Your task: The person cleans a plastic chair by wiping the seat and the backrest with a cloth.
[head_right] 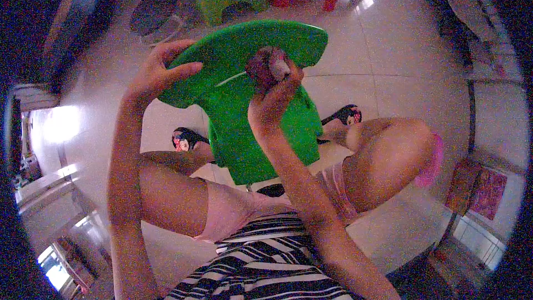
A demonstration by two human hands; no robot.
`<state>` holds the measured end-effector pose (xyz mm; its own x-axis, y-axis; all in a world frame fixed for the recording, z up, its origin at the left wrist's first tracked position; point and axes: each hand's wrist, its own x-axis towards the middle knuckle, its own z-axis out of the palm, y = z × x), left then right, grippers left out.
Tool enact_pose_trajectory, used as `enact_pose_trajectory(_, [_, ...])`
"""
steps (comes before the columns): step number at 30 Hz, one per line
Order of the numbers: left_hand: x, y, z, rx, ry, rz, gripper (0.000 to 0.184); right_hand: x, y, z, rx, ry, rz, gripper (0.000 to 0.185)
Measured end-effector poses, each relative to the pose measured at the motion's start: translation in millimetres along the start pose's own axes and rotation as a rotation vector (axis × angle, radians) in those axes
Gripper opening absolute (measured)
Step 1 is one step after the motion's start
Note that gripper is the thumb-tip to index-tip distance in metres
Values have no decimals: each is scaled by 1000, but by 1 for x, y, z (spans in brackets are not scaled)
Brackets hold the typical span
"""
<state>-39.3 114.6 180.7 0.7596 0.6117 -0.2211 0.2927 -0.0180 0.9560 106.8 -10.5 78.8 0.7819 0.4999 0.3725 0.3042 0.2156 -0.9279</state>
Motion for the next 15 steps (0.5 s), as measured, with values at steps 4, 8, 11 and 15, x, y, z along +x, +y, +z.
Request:
enact_pose_trajectory(4, [0, 3, 1, -9, -5, -9, 39, -11, -10, 13, 90, -84, 140, 55])
enact_pose_trajectory(8, [1, 1, 1, -2, 4, -11, 39, -25, -7, 24, -42, -110, -22, 44])
enact_pose_trajectory(11, [0, 4, 1, -5, -12, 5, 39, -36, 11, 26, -149, -109, -75, 44])
enact_pose_trajectory(15, [-1, 4, 2, -12, -11, 34, 39, -47, -11, 27, -90, -269, -16, 50])
